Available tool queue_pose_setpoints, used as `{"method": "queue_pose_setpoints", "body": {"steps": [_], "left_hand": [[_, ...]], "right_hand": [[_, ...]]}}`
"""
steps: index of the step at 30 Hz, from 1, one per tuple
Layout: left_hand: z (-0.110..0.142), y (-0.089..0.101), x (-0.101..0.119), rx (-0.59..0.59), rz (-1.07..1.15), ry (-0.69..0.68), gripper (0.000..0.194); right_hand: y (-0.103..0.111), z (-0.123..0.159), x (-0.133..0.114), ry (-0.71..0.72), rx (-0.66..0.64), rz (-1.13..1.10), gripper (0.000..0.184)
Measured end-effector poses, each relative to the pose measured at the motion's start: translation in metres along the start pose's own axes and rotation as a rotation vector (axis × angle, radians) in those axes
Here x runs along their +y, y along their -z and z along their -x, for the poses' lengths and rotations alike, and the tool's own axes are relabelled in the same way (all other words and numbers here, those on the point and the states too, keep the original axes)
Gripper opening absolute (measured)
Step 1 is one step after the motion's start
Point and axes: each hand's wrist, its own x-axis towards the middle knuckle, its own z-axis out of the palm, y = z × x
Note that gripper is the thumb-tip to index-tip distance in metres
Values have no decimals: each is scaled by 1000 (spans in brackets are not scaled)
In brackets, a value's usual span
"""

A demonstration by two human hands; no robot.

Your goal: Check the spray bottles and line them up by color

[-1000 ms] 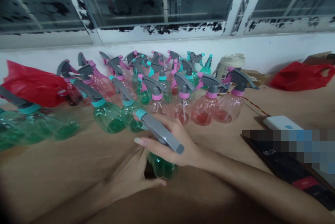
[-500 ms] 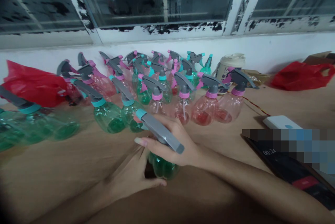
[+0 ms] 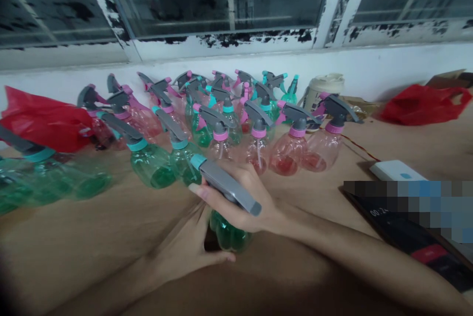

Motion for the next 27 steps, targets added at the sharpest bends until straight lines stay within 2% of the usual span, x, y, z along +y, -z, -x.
{"method": "queue_pose_setpoints", "body": {"steps": [5, 8, 13, 22, 27], "left_hand": [[0, 2, 1, 8, -4, -2, 91], [0, 3, 2, -5, -7, 23, 84], [-1, 1, 1, 20, 18, 10, 85], [0, 1, -1, 6, 10, 4, 79], [-1, 3, 3, -24, 20, 32, 79]], "right_hand": [[-1, 0, 2, -49, -24, -106, 14], [-1, 2, 2, -67, -2, -139, 29], [0, 3, 5, -66, -5, -143, 47], [-1, 3, 3, -74, -3, -111, 37], [1, 2, 2, -64, -27, -62, 21]]}}
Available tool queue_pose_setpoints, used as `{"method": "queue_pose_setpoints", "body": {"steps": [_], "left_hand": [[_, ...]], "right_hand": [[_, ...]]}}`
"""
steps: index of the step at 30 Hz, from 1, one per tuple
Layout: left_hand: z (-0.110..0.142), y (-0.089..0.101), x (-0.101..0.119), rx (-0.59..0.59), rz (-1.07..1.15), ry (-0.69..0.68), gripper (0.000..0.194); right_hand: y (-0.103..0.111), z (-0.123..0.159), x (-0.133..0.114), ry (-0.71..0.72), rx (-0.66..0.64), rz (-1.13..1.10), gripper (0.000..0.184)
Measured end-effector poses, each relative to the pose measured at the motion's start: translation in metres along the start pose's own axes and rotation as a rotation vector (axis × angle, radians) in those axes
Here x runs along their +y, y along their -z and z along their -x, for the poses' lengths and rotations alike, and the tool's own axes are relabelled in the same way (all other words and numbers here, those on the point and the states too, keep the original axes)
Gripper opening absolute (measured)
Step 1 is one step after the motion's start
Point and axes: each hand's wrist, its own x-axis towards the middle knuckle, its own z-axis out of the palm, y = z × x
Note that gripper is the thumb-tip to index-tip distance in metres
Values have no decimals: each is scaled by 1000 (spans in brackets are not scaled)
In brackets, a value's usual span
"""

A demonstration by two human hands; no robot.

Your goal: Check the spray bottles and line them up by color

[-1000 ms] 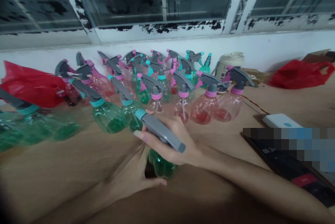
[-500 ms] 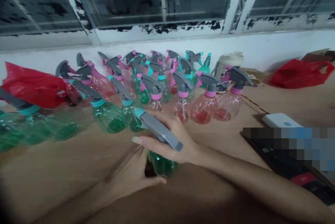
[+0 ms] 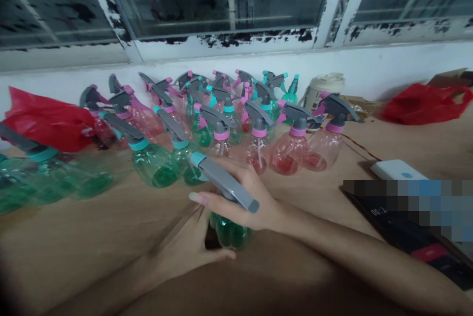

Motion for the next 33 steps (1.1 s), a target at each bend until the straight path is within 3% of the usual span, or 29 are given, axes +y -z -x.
{"method": "queue_pose_setpoints", "body": {"steps": [5, 12, 21, 29, 33], "left_hand": [[0, 1, 0, 45, -22, -31, 80], [1, -5, -4, 56, -41, -57, 99], [1, -5, -5, 72, 1, -60, 92], [0, -1, 1, 19, -10, -13, 87], [0, -2, -1, 15, 2, -4, 87]], "right_hand": [[-1, 1, 0, 20, -9, -39, 24], [0, 0, 0, 50, 3, 19, 14], [-1, -3, -2, 15, -10, -18, 16], [1, -1, -1, 23, 1, -34, 47], [2, -1, -1, 26, -6, -34, 51]]}}
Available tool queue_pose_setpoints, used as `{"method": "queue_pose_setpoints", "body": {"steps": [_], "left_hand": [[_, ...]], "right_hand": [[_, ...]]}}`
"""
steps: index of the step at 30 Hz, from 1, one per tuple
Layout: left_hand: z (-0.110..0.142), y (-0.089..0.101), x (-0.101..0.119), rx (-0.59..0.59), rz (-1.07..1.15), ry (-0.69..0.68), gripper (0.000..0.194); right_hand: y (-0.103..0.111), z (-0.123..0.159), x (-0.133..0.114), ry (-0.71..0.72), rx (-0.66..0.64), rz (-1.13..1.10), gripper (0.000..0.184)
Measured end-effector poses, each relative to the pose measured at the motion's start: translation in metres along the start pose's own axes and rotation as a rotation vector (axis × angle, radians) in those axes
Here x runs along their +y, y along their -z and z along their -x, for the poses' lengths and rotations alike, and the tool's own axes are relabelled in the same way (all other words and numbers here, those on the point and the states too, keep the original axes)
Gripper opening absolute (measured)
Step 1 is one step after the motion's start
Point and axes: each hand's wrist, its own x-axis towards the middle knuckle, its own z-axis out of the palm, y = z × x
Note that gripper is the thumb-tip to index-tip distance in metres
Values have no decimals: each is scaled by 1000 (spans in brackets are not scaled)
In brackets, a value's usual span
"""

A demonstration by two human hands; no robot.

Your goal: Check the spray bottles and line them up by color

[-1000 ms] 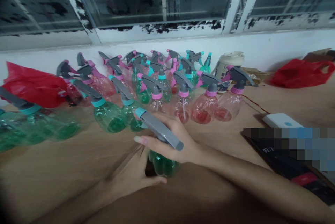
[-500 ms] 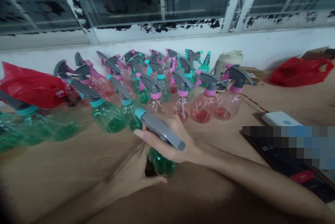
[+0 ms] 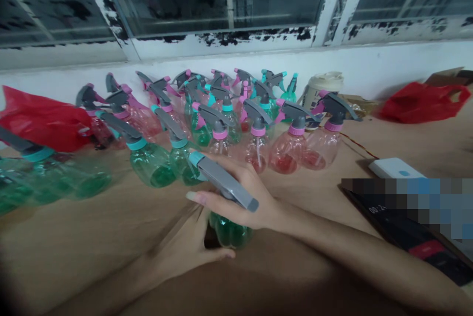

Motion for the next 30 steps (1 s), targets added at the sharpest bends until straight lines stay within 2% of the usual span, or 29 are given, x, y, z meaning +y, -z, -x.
{"method": "queue_pose_setpoints", "body": {"steps": [6, 12, 17, 22, 26, 30], "left_hand": [[0, 0, -1, 11, 16, -28, 88], [0, -1, -1, 27, 10, -32, 90], [0, -1, -1, 21, 7, -35, 82], [0, 2, 1, 6, -7, -30, 78], [0, 3, 1, 29, 24, -11, 76], [1, -2, -2, 46, 27, -36, 87]], "right_hand": [[-1, 0, 0, -26, 0, -3, 51], [-1, 0, 1, 6, 15, -15, 52], [0, -1, 4, 8, -18, -33, 51], [0, 0, 3, -16, -23, -9, 30], [-2, 1, 0, 5, -8, -28, 24], [-3, -1, -2, -1, 17, 30, 16]]}}
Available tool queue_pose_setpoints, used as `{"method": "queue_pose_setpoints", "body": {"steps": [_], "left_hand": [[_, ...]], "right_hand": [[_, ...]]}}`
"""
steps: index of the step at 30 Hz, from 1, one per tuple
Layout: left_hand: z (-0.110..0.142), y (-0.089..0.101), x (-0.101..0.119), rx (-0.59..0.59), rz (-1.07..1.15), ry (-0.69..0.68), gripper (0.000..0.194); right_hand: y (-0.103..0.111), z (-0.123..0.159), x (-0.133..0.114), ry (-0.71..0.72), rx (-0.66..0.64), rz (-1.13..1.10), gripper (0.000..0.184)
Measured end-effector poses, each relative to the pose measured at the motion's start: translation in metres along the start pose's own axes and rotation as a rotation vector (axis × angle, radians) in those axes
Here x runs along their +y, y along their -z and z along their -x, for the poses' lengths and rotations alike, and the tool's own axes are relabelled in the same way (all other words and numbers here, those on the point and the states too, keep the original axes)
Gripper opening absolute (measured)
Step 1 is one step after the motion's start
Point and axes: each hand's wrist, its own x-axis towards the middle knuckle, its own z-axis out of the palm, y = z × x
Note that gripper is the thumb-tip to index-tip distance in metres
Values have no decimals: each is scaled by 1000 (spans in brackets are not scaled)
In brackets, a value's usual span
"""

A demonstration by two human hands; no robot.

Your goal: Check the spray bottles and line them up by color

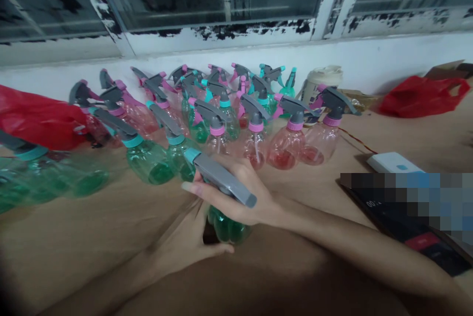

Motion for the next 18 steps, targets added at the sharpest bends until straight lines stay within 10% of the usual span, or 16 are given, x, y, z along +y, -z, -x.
{"method": "queue_pose_setpoints", "body": {"steps": [18], "left_hand": [[0, 1, 3, -42, -66, 45, 86]], "right_hand": [[1, 5, 8, -41, -4, -12, 50]]}}
